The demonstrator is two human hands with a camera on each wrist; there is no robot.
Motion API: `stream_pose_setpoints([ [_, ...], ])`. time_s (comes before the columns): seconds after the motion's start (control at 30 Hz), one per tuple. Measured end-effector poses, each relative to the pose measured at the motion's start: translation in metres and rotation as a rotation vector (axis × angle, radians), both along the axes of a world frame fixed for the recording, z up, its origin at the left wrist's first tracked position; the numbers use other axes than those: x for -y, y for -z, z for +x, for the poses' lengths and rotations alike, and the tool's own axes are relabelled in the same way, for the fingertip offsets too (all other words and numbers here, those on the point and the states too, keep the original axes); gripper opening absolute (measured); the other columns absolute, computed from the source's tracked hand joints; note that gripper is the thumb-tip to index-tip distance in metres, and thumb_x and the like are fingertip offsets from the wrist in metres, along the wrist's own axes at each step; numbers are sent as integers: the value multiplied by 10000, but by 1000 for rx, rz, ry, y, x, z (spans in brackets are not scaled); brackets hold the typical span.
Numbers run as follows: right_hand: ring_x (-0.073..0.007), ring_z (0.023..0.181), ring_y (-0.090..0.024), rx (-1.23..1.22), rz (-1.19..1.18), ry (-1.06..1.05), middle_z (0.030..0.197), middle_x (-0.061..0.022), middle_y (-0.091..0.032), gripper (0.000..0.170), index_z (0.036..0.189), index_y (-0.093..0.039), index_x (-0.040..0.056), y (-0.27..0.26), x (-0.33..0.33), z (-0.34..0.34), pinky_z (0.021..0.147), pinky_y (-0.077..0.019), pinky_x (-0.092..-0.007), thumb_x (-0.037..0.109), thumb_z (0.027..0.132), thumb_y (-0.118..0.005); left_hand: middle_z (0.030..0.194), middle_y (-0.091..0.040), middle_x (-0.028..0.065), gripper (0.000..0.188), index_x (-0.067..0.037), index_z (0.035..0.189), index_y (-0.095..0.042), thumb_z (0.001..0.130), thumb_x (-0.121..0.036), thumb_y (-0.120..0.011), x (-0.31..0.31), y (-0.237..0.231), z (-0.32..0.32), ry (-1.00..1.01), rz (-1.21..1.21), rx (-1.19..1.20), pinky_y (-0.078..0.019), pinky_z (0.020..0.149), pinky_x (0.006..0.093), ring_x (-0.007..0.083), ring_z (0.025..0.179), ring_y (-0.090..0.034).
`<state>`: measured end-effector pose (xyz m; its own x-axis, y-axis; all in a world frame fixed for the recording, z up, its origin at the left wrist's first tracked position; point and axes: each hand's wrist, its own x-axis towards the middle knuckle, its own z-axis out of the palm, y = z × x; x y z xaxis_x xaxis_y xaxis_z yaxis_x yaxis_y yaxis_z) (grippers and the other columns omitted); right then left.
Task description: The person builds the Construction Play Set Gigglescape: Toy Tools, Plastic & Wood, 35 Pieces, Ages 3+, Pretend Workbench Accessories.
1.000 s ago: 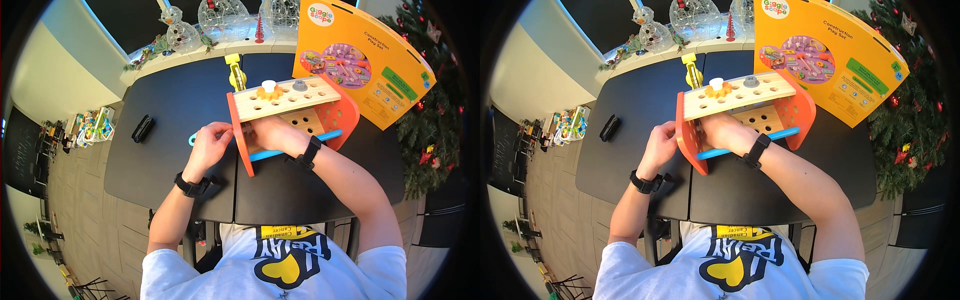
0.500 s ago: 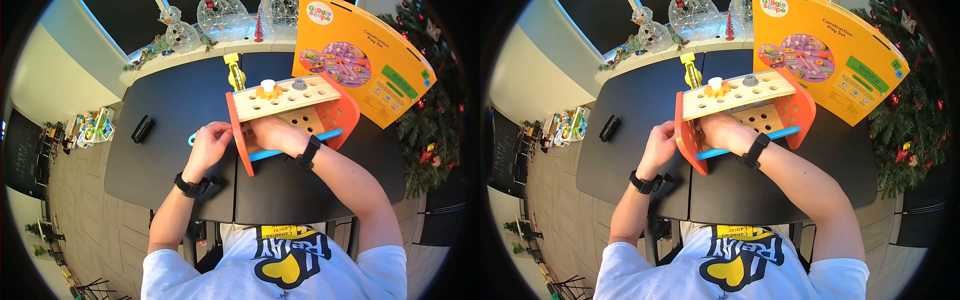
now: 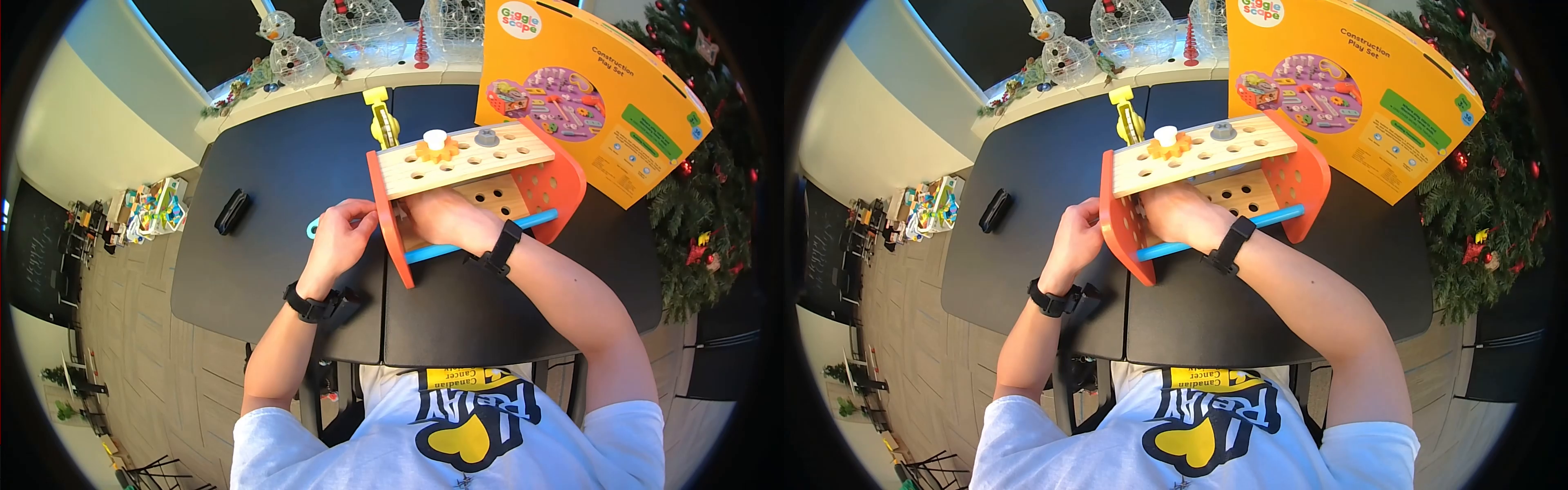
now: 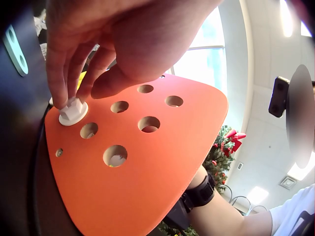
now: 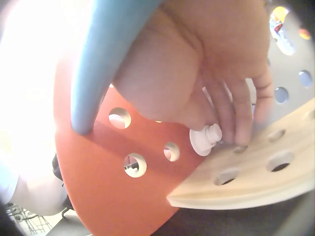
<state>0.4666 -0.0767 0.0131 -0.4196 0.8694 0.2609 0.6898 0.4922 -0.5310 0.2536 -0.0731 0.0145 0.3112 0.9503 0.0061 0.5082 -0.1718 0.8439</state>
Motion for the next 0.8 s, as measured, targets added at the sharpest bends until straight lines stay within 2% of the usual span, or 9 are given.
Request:
stream_pose_setpoints([
  [0.13,-429,923,-645,-28,98,1,985,-236,-676,155,1028,-662,-22,4,2,1,824,-523,-477,96,936,-625,1118,-750,148,232,23,1117,-761,995,-129,-635,0,0,-1,-1,20,-10,-555,873,353,245,973,-719],
  [0.23,-408,940,-684,-37,83,8,1009,-208,-696,242,1043,-662,3,0,0,1,814,-557,-480,126,853,-749,1119,-751,148,231,25,1112,-762,994,-130,-637,-1,4,-2,13,31,27,-554,866,353,246,968,-718],
  [0.33,-409,933,-684,-55,112,12,1008,-208,-695,205,1037,-660,5,-3,2,2,803,-554,-481,101,868,-724,1121,-751,149,233,26,1116,-760,994,-132,-640,-2,4,-2,10,17,25,-553,857,353,247,963,-716],
  [0.43,-398,929,-689,-60,126,6,994,-206,-697,247,1036,-663,8,8,-4,2,806,-560,-470,124,838,-757,1120,-750,149,235,28,1123,-759,995,-133,-643,-1,4,-2,10,17,30,-552,850,352,244,962,-715],
  [0.53,-389,929,-694,52,-22,10,980,-201,-703,308,1034,-665,11,-8,1,-1,811,-566,-459,158,799,-798,1121,-749,149,237,29,1129,-758,995,-132,-648,-2,5,-2,6,6,32,-553,850,352,240,965,-714],
  [0.63,-376,935,-701,57,-130,17,972,-191,-709,352,1032,-668,15,1,-5,-2,817,-572,-451,187,769,-826,1122,-748,151,237,30,1129,-759,994,-132,-650,0,1,0,-5,2,17,-553,849,350,235,968,-714],
  [0.73,-365,938,-706,-32,-6,17,979,-180,-713,343,1031,-670,19,0,-2,0,820,-573,-447,179,773,-830,1122,-747,149,236,29,1127,-759,994,-133,-651,-1,4,-1,0,4,39,-552,846,346,228,962,-711],
  [0.8,-360,941,-707,-98,-55,40,978,-180,-713,344,1032,-670,19,-4,0,0,824,-573,-447,181,775,-830,1124,-746,146,235,29,1127,-759,994,-133,-651,-2,6,-2,3,8,35,-550,844,345,223,955,-708],
])
